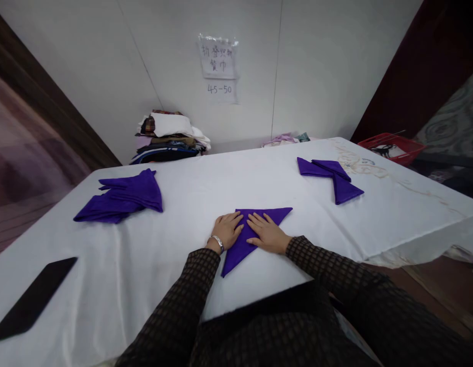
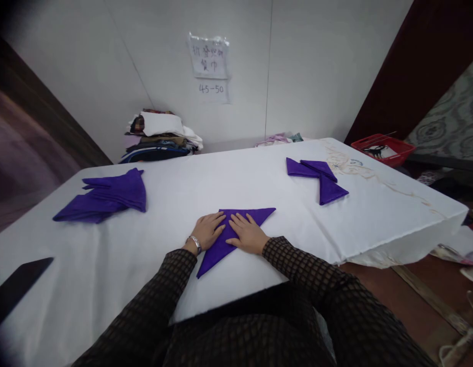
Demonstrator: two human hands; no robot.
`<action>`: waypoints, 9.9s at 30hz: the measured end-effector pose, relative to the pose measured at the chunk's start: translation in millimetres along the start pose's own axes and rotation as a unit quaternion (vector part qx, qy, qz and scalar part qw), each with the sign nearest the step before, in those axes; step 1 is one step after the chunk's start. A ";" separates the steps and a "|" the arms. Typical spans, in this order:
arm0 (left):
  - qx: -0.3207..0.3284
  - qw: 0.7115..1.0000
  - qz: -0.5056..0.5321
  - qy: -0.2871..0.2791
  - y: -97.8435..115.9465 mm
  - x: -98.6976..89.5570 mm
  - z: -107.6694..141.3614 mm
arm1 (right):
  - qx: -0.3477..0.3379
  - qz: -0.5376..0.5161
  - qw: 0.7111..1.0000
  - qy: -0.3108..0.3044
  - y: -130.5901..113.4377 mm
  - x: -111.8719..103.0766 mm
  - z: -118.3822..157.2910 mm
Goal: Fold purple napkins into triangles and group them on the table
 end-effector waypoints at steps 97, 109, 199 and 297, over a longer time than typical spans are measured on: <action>-0.038 0.993 0.104 0.032 -25.8 -17.8 14.3 | 0.334 -0.614 0.710 0.089 117.6 -18.1 -25.6; -0.028 0.992 0.111 0.045 -23.8 -19.2 14.3 | 0.242 -0.675 0.697 0.023 120.4 -23.3 -38.1; -0.129 0.990 0.012 0.062 -29.0 -22.8 16.2 | 0.178 -0.134 0.969 0.108 144.1 -42.7 -75.2; -0.061 0.997 0.008 -0.045 26.8 9.7 20.6 | 0.113 -0.010 0.993 0.007 78.4 -3.1 -50.4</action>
Point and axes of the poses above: each hand's wrist, its own z-axis away from the middle knuckle, its own x-axis out of the palm, y = z × x, the point moved 9 cm from there along -z, towards the middle knuckle, and after that the axes turned 11 degrees about x, right-handed, at the moved point
